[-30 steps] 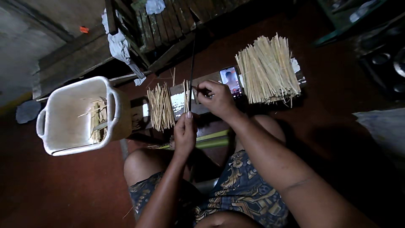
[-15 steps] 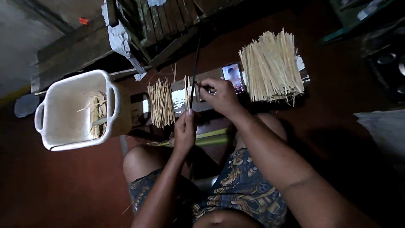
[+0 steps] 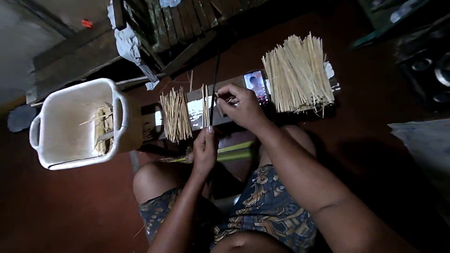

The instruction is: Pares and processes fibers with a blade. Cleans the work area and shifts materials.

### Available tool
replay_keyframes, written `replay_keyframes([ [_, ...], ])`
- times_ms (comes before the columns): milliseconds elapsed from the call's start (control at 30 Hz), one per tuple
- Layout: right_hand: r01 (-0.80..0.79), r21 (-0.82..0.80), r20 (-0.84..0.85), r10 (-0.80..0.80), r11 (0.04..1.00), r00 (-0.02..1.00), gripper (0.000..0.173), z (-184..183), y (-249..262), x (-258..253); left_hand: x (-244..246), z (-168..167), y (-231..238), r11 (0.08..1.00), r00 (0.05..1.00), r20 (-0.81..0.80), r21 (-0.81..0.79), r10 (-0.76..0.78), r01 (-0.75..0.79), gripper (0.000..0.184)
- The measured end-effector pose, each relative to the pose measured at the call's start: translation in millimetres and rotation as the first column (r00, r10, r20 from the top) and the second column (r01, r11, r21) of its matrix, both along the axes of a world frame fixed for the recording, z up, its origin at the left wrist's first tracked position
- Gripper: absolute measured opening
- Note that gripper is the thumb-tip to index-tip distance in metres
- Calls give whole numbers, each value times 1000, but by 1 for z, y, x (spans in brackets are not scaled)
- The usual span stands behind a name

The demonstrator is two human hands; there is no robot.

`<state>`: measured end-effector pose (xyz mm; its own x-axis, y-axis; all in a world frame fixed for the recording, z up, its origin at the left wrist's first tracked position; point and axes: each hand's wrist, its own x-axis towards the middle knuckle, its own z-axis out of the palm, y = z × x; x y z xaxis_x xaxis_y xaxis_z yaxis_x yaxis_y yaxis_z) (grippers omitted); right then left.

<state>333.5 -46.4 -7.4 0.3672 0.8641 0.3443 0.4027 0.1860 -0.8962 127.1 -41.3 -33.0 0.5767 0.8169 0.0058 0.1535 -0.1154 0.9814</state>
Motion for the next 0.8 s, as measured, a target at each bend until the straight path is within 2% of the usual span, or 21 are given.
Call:
replay_keyframes([
  [267, -5, 10, -28, 5, 1000, 1000, 9, 3, -1, -1, 2, -16, -2, 996, 999, -16, 72, 45, -44, 43],
  [433, 22, -12, 41, -21, 1000, 999, 11, -1, 0, 1, -3, -38, -2, 996, 998, -44, 80, 53, -50, 42],
  [567, 153, -122, 207, -126, 981, 970, 13, 10, -8, -4, -6, -36, -3, 995, 997, -21, 68, 71, -69, 43],
  [600, 164, -118, 202, -139, 979, 970, 15, 12, -10, -4, -7, -36, -4, 996, 998, -14, 67, 66, -65, 43],
  [633, 143, -96, 129, -130, 985, 983, 15, 13, -12, -2, -9, -37, -5, 996, 998, -9, 69, 63, -62, 43],
  [667, 77, -60, -30, -79, 995, 996, 14, 14, -13, 1, -11, -39, -7, 996, 998, -3, 67, 60, -60, 44],
  [700, -18, -4, -276, 16, 1000, 961, 12, 14, -13, 4, -12, -40, -9, 996, 998, 7, 62, 59, -59, 44],
  [733, -111, 68, -536, 130, 991, 834, 15, 15, -12, 8, -12, -41, -11, 997, 998, 16, 59, 57, -57, 44],
  [767, -174, 128, -723, 212, 976, 658, 23, 17, -12, 12, -12, -41, -12, 997, 998, 26, 56, 55, -57, 44],
  [800, -200, 196, -821, 272, 960, 501, 29, 19, -11, 16, -11, -41, -13, 997, 998, 33, 55, 51, -52, 44],
])
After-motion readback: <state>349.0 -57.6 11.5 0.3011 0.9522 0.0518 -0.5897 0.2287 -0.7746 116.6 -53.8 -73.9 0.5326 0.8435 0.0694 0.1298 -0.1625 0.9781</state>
